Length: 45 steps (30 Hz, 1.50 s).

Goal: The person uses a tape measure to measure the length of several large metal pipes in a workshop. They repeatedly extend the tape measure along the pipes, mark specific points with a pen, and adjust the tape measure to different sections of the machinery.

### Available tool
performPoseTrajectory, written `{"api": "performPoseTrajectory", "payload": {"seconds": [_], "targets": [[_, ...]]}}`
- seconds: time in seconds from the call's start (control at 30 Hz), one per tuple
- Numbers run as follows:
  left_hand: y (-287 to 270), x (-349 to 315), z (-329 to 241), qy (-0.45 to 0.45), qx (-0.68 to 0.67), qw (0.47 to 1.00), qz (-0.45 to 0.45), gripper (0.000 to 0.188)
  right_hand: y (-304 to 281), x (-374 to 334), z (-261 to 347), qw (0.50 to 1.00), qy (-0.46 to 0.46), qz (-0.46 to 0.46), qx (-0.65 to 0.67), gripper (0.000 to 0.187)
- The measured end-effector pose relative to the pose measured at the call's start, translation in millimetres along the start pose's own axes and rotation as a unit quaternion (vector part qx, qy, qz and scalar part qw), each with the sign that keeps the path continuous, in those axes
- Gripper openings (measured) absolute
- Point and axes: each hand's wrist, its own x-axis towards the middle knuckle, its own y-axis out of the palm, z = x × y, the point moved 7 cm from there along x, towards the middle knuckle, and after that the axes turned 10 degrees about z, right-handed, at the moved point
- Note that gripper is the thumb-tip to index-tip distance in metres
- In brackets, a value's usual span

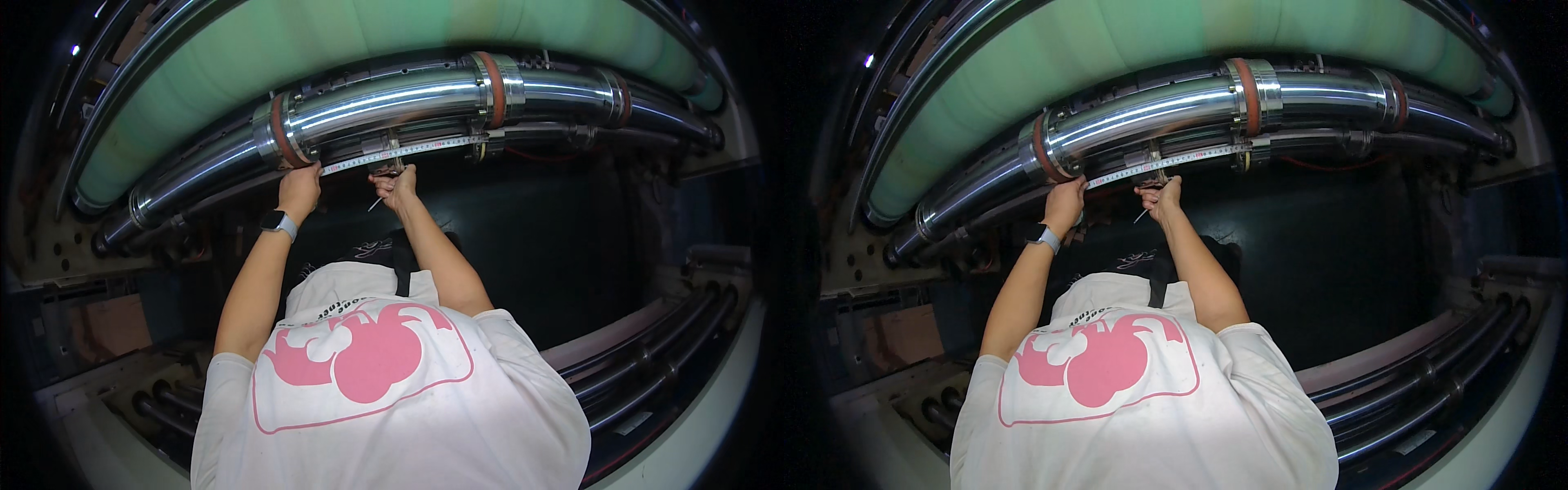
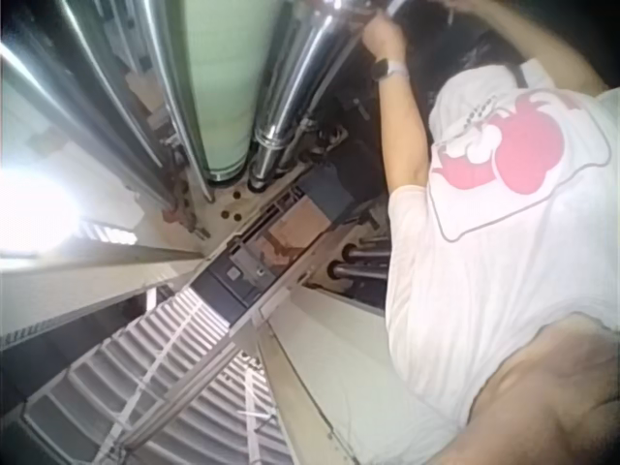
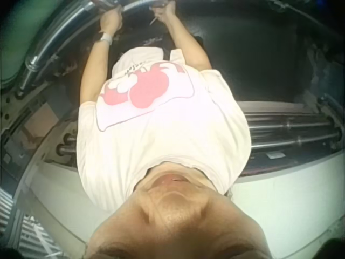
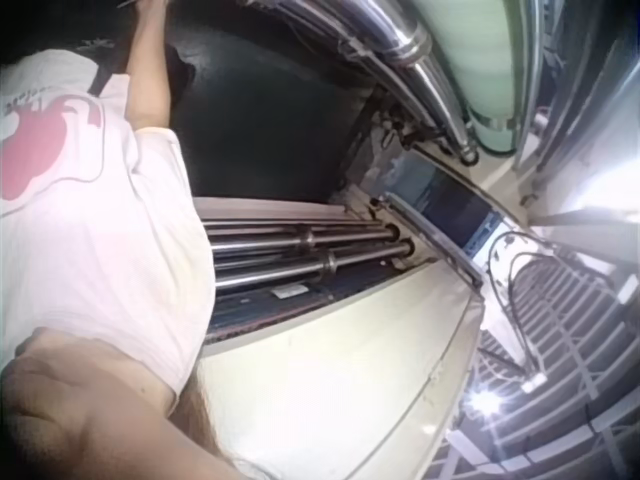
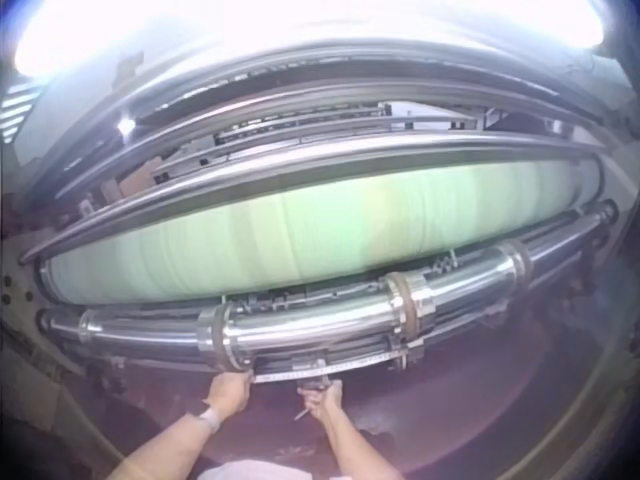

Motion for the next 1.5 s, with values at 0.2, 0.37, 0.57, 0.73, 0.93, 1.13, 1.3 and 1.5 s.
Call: {"api": "performPoseTrajectory", "payload": {"seconds": [0.2,0.37,0.57,0.73,0.93,1.13,1.3,1.5], "targets": [[-0.8,-0.9,0.5,-0.003,0.003,1.0,-0.002,0.019,6.7,-8.3,0.5,1.0,0.005,-0.027,-0.003,0.077],[0.0,0.8,-0.4,-0.004,0.009,1.0,0.008,0.021,-0.8,-1.6,0.4,1.0,0.014,-0.021,0.004,0.085],[0.9,-0.7,3.7,-0.011,-0.001,1.0,0.003,0.02,-5.4,-6.3,0.6,0.998,0.026,-0.025,-0.044,0.079],[-0.1,-7.4,0.5,0.006,-0.041,0.999,0.015,0.016,-30.1,-53.7,8.6,0.967,0.015,-0.105,-0.233,0.057],[18.9,-26.3,-20.1,0.074,-0.137,0.98,0.122,0.027,-39.3,-92.0,-5.6,0.865,0.026,-0.01,-0.501,0.03],[77.5,-42.0,-13.1,0.01,-0.161,0.941,0.297,0.053,71.3,-155.7,25.8,0.477,-0.094,0.074,-0.871,0.021],[120.0,-82.8,45.8,-0.141,-0.166,0.912,0.348,0.07,92.5,-128.7,61.1,0.303,-0.197,0.002,-0.932,0.015],[154.6,-170.7,164.9,-0.321,-0.111,0.862,0.376,0.077,91.1,-111.6,62.5,0.231,-0.187,0.031,-0.954,0.012]]}}
